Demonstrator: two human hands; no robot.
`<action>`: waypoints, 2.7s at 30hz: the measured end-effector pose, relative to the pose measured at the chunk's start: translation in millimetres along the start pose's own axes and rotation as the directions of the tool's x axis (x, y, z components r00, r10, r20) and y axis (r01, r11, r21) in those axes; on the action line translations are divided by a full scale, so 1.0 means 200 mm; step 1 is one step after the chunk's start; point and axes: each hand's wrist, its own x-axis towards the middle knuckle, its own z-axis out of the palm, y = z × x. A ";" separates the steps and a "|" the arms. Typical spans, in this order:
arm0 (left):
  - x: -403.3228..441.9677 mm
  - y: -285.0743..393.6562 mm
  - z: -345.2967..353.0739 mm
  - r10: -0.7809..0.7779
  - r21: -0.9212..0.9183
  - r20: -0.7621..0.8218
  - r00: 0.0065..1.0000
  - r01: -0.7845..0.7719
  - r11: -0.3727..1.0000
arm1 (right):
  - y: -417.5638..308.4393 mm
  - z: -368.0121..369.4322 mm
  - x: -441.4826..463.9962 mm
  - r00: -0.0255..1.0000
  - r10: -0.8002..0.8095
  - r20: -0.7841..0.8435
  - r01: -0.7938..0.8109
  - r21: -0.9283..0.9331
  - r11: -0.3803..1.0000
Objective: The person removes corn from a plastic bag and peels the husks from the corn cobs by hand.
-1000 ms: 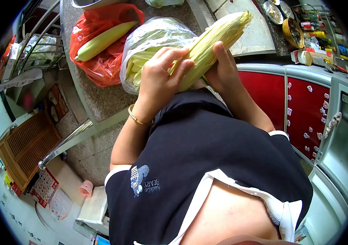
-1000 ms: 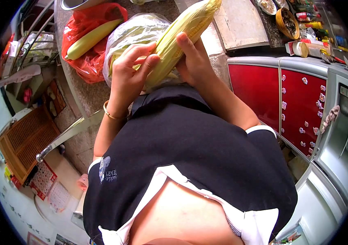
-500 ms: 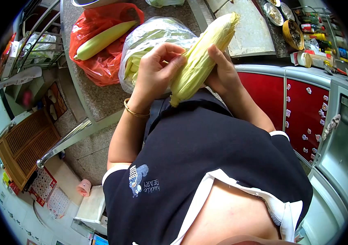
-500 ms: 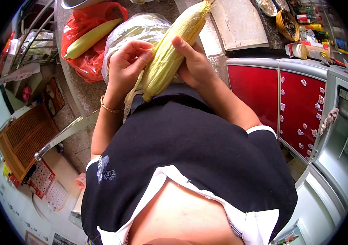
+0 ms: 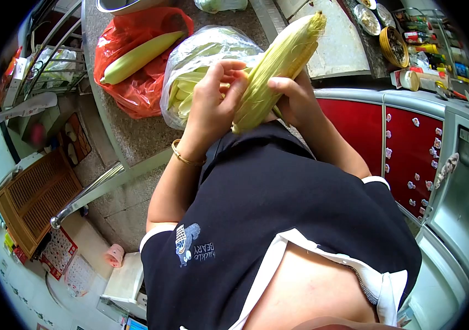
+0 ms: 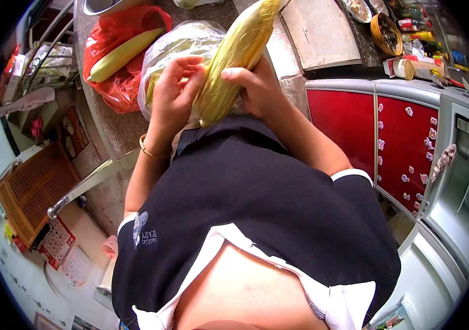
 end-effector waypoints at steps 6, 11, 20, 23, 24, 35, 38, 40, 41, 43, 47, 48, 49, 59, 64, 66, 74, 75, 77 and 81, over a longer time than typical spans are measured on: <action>0.10 0.21 -0.02 0.397 0.164 -0.096 0.913 -0.379 0.911 | 0.03 -0.03 -0.01 0.997 -0.058 0.041 0.068 -0.302 0.951; 0.11 0.27 -0.05 0.420 0.318 0.040 0.907 -0.410 0.855 | -0.02 -0.01 -0.08 0.988 -0.053 0.146 0.123 -0.528 0.840; -0.02 0.41 -0.03 0.399 0.591 0.157 0.903 -0.409 0.695 | -0.03 -0.04 -0.05 0.871 -0.154 0.466 0.416 -0.533 0.737; -0.04 0.40 -0.03 0.419 0.591 0.160 0.894 -0.426 0.685 | -0.02 -0.02 -0.05 0.903 -0.161 0.398 0.358 -0.491 0.794; -0.04 0.40 -0.04 0.407 0.568 0.180 0.896 -0.432 0.700 | -0.01 -0.03 -0.05 0.902 -0.161 0.400 0.349 -0.459 0.817; 0.00 0.42 -0.07 0.361 0.069 0.355 0.862 -0.409 0.910 | 0.07 -0.09 -0.06 0.868 0.025 0.496 0.250 -0.480 0.841; -0.01 0.39 -0.05 0.345 0.056 0.387 0.855 -0.396 0.917 | 0.06 -0.08 -0.08 0.859 0.049 0.510 0.189 -0.404 0.895; -0.03 0.38 -0.03 0.338 0.040 0.392 0.856 -0.383 0.923 | 0.04 -0.08 -0.08 0.860 0.027 0.509 0.210 -0.402 0.891; -0.03 0.37 -0.02 0.331 0.064 0.379 0.864 -0.381 0.922 | 0.05 -0.08 -0.08 0.860 0.016 0.510 0.221 -0.401 0.889; -0.04 0.35 -0.01 0.324 0.088 0.365 0.873 -0.379 0.921 | 0.07 -0.10 -0.07 0.887 0.058 0.459 0.190 -0.476 0.858; -0.04 0.28 -0.01 0.365 0.085 0.334 0.869 -0.413 0.907 | 0.19 -0.22 -0.05 0.906 0.131 0.403 0.112 -0.525 0.844; -0.04 0.26 -0.02 0.375 0.048 0.328 0.867 -0.411 0.910 | 0.18 -0.20 -0.05 0.906 0.129 0.402 0.113 -0.524 0.844; -0.04 0.24 -0.02 0.374 0.047 0.330 0.867 -0.411 0.911 | 0.18 -0.17 -0.04 0.907 0.071 0.416 0.195 -0.560 0.805; -0.08 0.01 0.01 0.165 -0.628 0.260 0.951 0.036 0.777 | 0.12 -0.18 -0.03 0.938 0.038 0.344 0.138 -0.470 0.872; -0.06 -0.09 0.01 0.131 -0.725 0.249 0.960 0.095 0.682 | 0.13 -0.17 -0.01 0.939 0.068 0.336 0.074 -0.393 0.917; -0.07 -0.09 0.01 0.009 -0.824 0.226 0.974 0.186 0.536 | 0.13 -0.17 -0.01 0.945 0.080 0.316 0.045 -0.368 0.929; -0.10 -0.15 -0.02 -0.192 -0.813 0.280 0.941 0.339 0.473 | 0.19 -0.24 0.00 0.960 0.116 0.253 0.011 -0.451 0.892; -0.11 -0.16 -0.02 -0.249 -0.819 0.265 0.931 0.354 0.451 | 0.19 -0.25 0.00 0.960 0.118 0.254 0.010 -0.451 0.892; -0.14 -0.19 -0.02 -0.329 -0.831 0.233 0.915 0.363 0.423 | 0.20 -0.26 0.00 0.958 0.064 0.279 0.082 -0.482 0.872; -0.18 -0.30 -0.04 -0.420 -0.861 0.192 0.887 0.358 0.361 | 0.23 -0.25 0.00 0.963 0.036 0.266 0.108 -0.506 0.856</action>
